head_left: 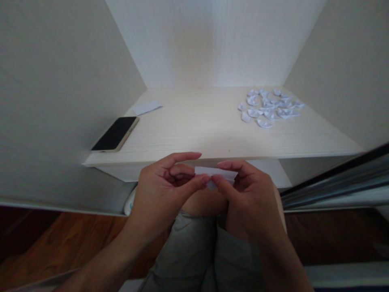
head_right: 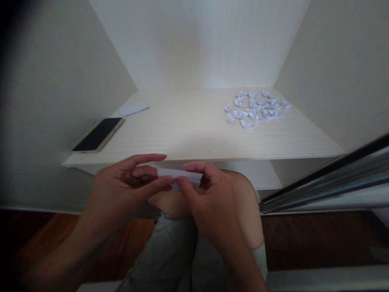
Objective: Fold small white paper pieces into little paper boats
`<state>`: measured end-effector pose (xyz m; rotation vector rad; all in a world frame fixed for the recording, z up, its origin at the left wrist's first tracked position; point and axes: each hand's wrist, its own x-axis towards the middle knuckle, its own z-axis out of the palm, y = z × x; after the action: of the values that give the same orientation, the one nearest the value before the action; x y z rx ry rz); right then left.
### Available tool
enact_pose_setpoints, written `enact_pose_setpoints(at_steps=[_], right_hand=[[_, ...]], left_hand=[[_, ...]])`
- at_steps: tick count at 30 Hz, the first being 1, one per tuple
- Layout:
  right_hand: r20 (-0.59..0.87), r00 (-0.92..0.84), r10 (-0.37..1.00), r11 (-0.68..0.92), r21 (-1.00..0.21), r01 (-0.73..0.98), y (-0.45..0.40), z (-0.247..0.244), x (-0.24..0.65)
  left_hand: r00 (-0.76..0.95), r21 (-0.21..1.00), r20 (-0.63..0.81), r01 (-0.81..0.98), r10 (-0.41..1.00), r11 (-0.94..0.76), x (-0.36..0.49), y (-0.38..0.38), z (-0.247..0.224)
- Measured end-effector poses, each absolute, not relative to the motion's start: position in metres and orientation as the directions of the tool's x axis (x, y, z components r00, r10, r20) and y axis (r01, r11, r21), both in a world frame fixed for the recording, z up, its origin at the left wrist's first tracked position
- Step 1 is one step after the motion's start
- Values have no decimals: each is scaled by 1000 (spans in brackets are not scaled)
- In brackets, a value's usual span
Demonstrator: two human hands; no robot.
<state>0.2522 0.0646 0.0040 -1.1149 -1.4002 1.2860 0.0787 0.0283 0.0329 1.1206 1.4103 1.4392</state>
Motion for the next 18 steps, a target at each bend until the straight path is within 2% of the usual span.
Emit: enact_pose_setpoints(at_steps=[10, 14, 18], right_hand=[[51, -262, 964, 22, -994, -112, 78, -4, 263], [-1, -319, 948, -30, -996, -87, 91, -14, 284], [-38, -304, 952, -93, -981, -170, 99, -25, 304]], left_hand=[[-321, 987, 145, 108, 936, -116, 78, 25, 29], [-282, 998, 47, 55, 958, -33, 82, 28, 25], [-268, 999, -14, -36, 963, 4, 83, 36, 20]])
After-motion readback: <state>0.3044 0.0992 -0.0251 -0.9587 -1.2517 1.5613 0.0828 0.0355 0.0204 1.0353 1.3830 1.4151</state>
